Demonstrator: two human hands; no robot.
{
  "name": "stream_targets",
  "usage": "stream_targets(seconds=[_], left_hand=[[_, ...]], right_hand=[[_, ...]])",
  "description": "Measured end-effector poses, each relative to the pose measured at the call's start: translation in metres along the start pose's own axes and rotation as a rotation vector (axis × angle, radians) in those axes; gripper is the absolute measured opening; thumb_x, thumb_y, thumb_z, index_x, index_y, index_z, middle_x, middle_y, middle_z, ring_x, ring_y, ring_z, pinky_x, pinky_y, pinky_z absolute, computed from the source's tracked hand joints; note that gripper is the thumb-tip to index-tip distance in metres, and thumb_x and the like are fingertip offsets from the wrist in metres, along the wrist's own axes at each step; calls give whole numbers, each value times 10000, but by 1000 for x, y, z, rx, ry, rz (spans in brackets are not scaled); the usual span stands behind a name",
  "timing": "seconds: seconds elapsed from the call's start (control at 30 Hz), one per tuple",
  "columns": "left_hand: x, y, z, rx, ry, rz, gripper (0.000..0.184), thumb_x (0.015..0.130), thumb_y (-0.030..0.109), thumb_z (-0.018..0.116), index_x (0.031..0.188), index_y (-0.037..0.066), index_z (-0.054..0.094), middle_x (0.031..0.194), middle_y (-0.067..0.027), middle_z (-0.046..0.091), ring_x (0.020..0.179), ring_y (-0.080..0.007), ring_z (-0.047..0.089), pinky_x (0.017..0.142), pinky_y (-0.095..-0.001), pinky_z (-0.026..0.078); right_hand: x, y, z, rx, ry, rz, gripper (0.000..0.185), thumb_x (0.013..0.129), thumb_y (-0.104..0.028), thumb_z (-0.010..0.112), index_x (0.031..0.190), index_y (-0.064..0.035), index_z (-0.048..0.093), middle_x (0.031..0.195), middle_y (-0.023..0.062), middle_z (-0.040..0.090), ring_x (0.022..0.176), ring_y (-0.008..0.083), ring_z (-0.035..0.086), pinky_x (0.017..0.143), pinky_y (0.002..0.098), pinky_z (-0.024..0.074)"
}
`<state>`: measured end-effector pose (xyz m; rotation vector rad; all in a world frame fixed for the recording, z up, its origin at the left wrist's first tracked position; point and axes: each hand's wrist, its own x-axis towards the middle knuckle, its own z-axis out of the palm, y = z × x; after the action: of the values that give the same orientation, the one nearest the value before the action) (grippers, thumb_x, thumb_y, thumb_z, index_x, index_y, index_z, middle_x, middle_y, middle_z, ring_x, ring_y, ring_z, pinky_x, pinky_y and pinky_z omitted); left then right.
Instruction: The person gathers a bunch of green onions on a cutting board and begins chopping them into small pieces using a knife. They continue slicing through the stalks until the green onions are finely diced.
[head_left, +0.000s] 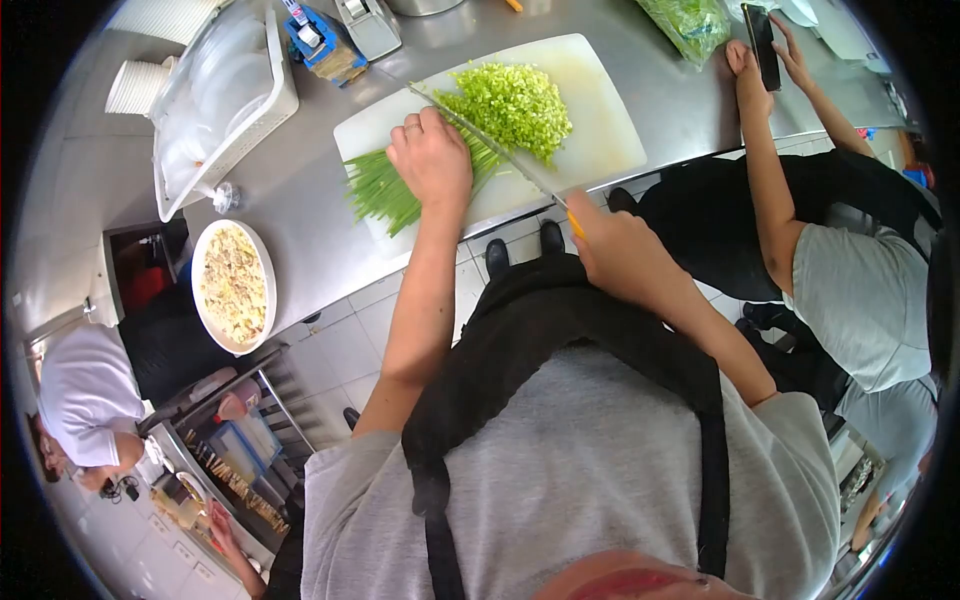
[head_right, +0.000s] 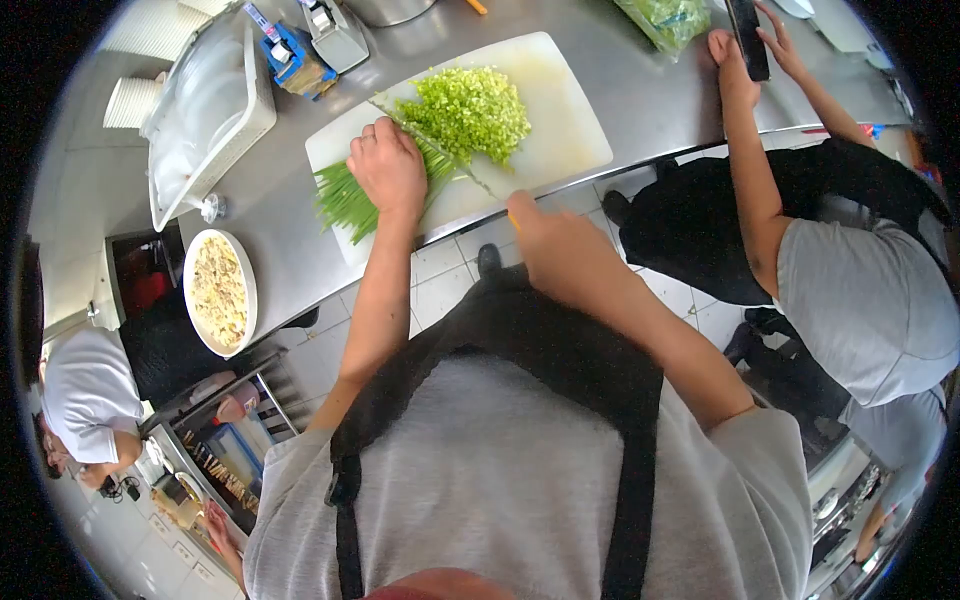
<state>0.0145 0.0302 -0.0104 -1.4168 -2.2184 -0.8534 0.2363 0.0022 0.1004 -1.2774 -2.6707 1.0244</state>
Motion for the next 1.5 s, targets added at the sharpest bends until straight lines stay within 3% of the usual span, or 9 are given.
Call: stream_targets(seconds=[0.2, 0.27, 0.6, 0.77, 0.87, 0.93, 1.03, 1.3, 1.5], left_hand=[[0, -1, 1, 21, -38, 2, 82, 742, 113, 618, 786, 78, 559, 825, -86, 592, 803, -284, 528, 702, -413, 385], [0, -1, 0, 22, -47, 1, 85, 738, 112, 619, 787, 78, 559, 825, -85, 595, 802, -284, 529, 704, -413, 386], [1, 0, 2, 38, -35, -1, 78, 743, 115, 613, 782, 76, 558, 837, -87, 609, 798, -278, 533, 699, -412, 388], [4, -3, -4, 37, -41, -15, 60, 777, 117, 587, 805, 65, 582, 842, -98, 615, 803, -287, 538, 704, -423, 391], [12, -14, -18, -140, -327, -98, 303, 801, 246, 624, 1004, 23, 604, 935, -153, 629, 929, -333, 552, 812, -448, 399], [14, -19, -35, -136, -526, 70, 739, 765, 440, 669, 1282, -37, 444, 1174, -208, 557, 1146, -366, 472, 951, -552, 334], [7, -5, -68, 75, -669, 236, 1039, 694, 556, 694, 1396, -59, 238, 1355, -215, 406, 1281, -359, 345, 994, -665, 224], [8, -29, -46, 122, -652, 283, 974, 728, 504, 681, 1413, -17, 223, 1372, -164, 388, 1256, -329, 362, 1001, -662, 218], [1, -30, -44, 116, -540, 258, 879, 737, 481, 676, 1367, -12, 311, 1257, -199, 482, 1178, -346, 433, 976, -570, 298]], right_hand=[[-10, 8, 5, -123, -111, 124, 291, 836, -93, 565, 1066, -59, 391, 702, 237, 602, 684, 472, 582, 641, 554, 454], [-5, 14, 14, -16, -93, 67, 237, 810, -23, 456, 1039, -30, 393, 721, 296, 595, 729, 483, 589, 664, 575, 452], [11, 15, 17, 17, -193, 148, 267, 826, -40, 427, 1091, -40, 399, 781, 277, 593, 795, 490, 571, 713, 597, 411], [37, 19, 40, 50, -13, 36, 238, 834, -69, 411, 1070, -38, 402, 827, 297, 608, 813, 486, 581, 721, 590, 426], [37, 21, 41, 27, -2, 29, 226, 834, -63, 406, 1058, -38, 408, 788, 281, 612, 783, 484, 585, 714, 588, 428], [36, 23, 43, 36, 29, 5, 228, 831, -62, 409, 1057, -37, 407, 778, 276, 613, 780, 484, 585, 711, 587, 430], [36, 21, 39, 43, 28, 2, 227, 833, -75, 424, 1057, -40, 407, 785, 276, 613, 788, 481, 585, 711, 587, 427], [28, 43, 30, 61, -8, -42, 283, 837, -113, 522, 1060, -36, 366, 830, 303, 569, 824, 495, 545, 690, 566, 404], [28, 40, 24, 14, -87, 30, 268, 882, -171, 420, 1122, -50, 409, 967, 313, 573, 941, 506, 523, 785, 550, 408]])
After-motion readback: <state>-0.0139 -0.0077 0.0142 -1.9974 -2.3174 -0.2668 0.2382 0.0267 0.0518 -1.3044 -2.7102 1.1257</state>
